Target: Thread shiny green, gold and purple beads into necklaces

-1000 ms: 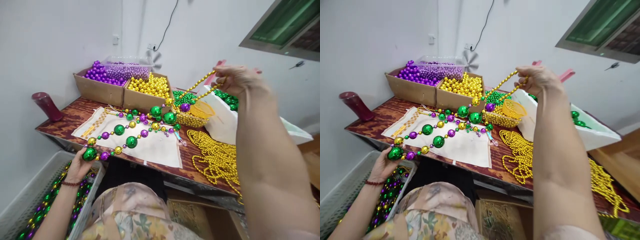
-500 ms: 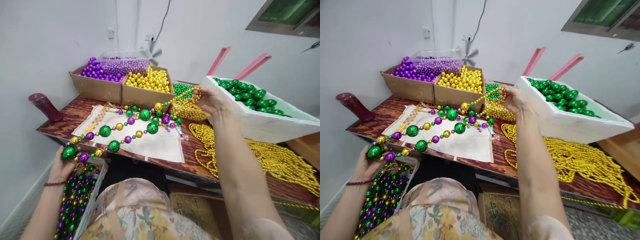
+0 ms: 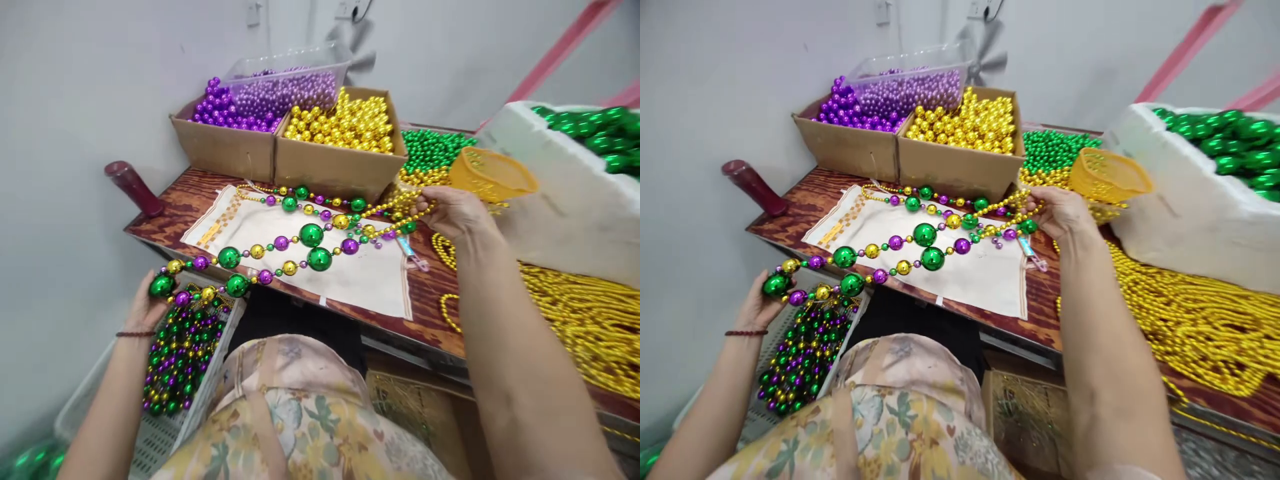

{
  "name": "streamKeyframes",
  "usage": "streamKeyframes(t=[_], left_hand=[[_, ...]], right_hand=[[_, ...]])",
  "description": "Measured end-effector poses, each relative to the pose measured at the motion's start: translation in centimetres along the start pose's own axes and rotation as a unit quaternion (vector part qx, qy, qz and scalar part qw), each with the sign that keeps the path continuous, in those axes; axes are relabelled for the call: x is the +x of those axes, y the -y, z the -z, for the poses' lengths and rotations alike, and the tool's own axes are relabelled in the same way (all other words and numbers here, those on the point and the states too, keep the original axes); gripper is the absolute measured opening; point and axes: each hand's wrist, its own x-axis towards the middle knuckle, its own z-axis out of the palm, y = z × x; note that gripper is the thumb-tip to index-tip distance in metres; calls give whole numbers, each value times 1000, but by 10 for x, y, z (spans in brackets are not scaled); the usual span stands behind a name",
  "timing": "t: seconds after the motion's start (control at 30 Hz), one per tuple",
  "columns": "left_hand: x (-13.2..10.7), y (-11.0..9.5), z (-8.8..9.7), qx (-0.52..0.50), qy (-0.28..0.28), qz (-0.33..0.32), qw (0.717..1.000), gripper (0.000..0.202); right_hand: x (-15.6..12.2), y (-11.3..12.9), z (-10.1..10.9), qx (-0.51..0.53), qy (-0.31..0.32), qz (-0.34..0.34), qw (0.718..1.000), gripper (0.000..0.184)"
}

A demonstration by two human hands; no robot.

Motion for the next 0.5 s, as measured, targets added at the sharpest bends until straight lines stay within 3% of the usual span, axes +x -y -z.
streamKeyframes(t=[0.23,0.4,0.5], left_hand=[[10,-6,36,37,-26,-41,998,11],[15,-9,71,45,-70,-69,994,13],[14,-9,97,44,-102,-79,991,20]], right_hand=[[-4,-35,-18,2,6,-29,1000,18],[-10,-51,-47,-5,50,-46,998,10],[-14,-58,-70,-39,79,-25,996,15]])
